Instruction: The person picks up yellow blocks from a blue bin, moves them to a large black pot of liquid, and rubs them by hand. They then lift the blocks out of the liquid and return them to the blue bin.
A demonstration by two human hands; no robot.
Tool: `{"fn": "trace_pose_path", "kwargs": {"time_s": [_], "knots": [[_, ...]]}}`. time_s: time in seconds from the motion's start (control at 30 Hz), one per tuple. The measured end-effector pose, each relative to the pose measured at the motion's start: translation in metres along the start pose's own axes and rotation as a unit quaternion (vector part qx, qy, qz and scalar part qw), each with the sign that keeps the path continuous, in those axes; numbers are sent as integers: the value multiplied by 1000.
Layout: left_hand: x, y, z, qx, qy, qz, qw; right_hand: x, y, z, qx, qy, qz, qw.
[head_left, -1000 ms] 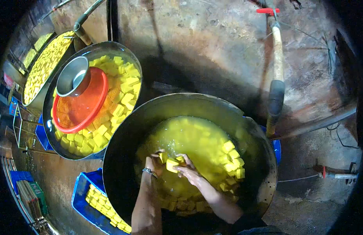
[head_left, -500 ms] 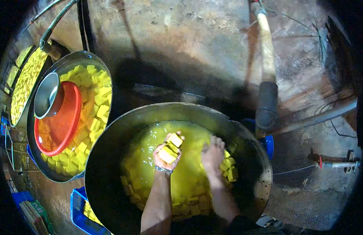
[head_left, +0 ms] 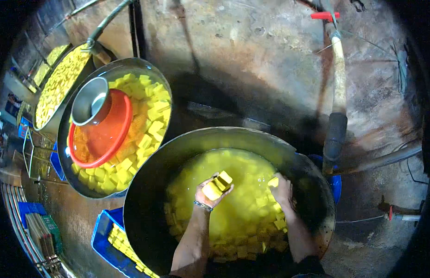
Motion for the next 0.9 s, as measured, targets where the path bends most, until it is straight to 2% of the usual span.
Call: {"fn": "trace_pose_path", "kwargs": {"time_s": [0.03,0.07,0.1,0.13,0.17,0.23,0.27,0.3,0.33,0.37,0.4,0.43,0.47,0.5,0.53,0.57,0.6,0.67,0.7,0.73,0.77,0.8,0.87,0.9], "knots": [[-2,2,4,-6,23,-11,1000,6,-11,7,-89,27,14,996],[-6,5,9,-5,55,-2,998,14,-33,19,-88,30,23,995],[-4,7,15,-62,51,-26,996,26,-54,22,-309,-48,-9,950],[5,7,5,-116,47,-50,991,41,-82,27,-511,-127,-39,849],[13,3,-4,-98,39,-23,994,54,-108,35,-506,-128,-28,852],[52,-5,-43,-96,79,-65,990,88,-169,56,-523,-132,115,834],[66,-5,-54,-87,83,-78,990,105,-193,68,-508,-131,146,839],[74,-8,-66,-61,24,-79,995,130,-223,92,-403,-51,231,884],[77,-6,-74,-48,-39,-105,992,158,-254,113,-290,33,313,904],[95,-5,-91,-45,-70,-104,991,177,-276,119,-281,28,330,901],[114,-3,-104,-43,-99,-100,989,201,-299,126,-114,111,399,903],[134,0,-110,-32,-109,-107,988,227,-318,129,55,194,452,869],[155,5,-120,4,-167,-107,980,245,-331,132,63,197,464,861],[178,13,-127,39,-225,-106,968,263,-342,141,-37,207,478,853],[206,23,-128,48,-234,-114,964,282,-353,147,-137,210,487,837],[238,34,-126,82,-252,-114,957,297,-360,147,-283,175,443,833],[271,47,-123,115,-270,-114,949,312,-367,143,-397,122,354,838],[326,77,-101,130,-241,-159,948,362,-402,141,-362,67,370,853],[347,95,-83,135,-244,-191,941,388,-421,132,-286,78,404,865],[366,111,-64,141,-245,-226,932,410,-435,116,-214,121,485,839],[385,127,-44,122,-239,-285,920,434,-452,99,-166,126,538,817],[402,141,-21,137,-229,-307,914,463,-471,79,-121,126,591,788],[432,160,29,157,-208,-303,916,499,-503,22,-35,77,619,781],[436,170,57,124,-183,-345,912,512,-514,-9,30,36,641,766]]}}
Point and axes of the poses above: each hand's wrist, its own x-axis away from the middle knuckle, its own z-axis out of the back of the hand, y = z × x, the point moved 5 cm from there along -x, towards the middle knuckle, and after that the axes turned 1 degree about y, right-handed, at the moved point
